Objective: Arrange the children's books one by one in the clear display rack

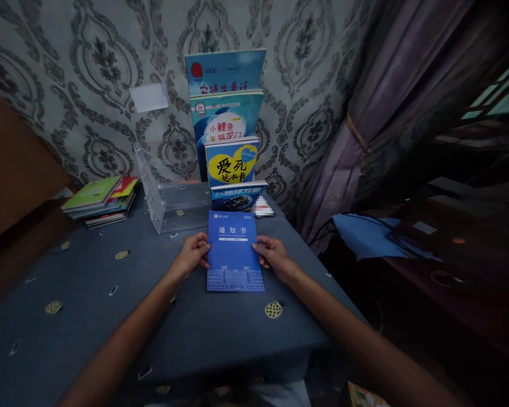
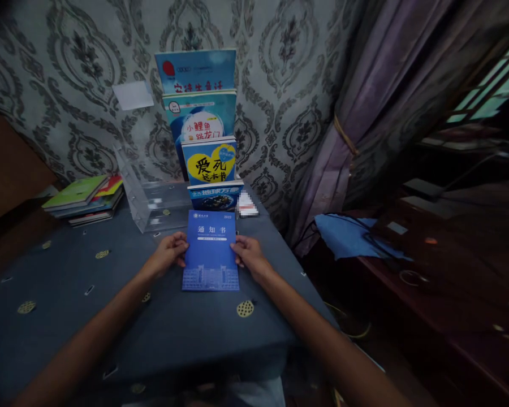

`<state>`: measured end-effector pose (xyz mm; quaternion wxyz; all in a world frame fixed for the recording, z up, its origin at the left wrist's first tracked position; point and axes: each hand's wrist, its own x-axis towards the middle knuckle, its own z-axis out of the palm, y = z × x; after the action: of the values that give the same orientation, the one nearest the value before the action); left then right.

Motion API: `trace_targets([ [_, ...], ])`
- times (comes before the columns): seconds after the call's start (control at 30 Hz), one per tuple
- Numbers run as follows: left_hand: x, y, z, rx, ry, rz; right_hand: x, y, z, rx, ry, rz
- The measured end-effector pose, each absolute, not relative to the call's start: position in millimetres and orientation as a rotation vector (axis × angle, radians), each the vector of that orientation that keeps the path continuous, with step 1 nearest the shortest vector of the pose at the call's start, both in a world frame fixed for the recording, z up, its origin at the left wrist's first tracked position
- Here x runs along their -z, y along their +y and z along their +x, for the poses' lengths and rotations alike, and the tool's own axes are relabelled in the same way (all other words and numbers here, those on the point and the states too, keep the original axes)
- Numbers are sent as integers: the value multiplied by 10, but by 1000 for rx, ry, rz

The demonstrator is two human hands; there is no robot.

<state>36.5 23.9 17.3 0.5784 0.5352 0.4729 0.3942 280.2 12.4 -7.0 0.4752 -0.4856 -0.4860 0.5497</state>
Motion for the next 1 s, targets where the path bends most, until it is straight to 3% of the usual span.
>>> trace_targets([
  [0.33,-215,193,494,-1079,1123,1367,34,160,2775,-1078,-1216,-1126],
  [0.57,-322,-40,526,-1293,1131,1797,-163,-66,2788,-614,-1439,-1039],
  [1.0,-136,145,553,-1262,1187,1993,17,98,2822,-502,-1522,-992],
])
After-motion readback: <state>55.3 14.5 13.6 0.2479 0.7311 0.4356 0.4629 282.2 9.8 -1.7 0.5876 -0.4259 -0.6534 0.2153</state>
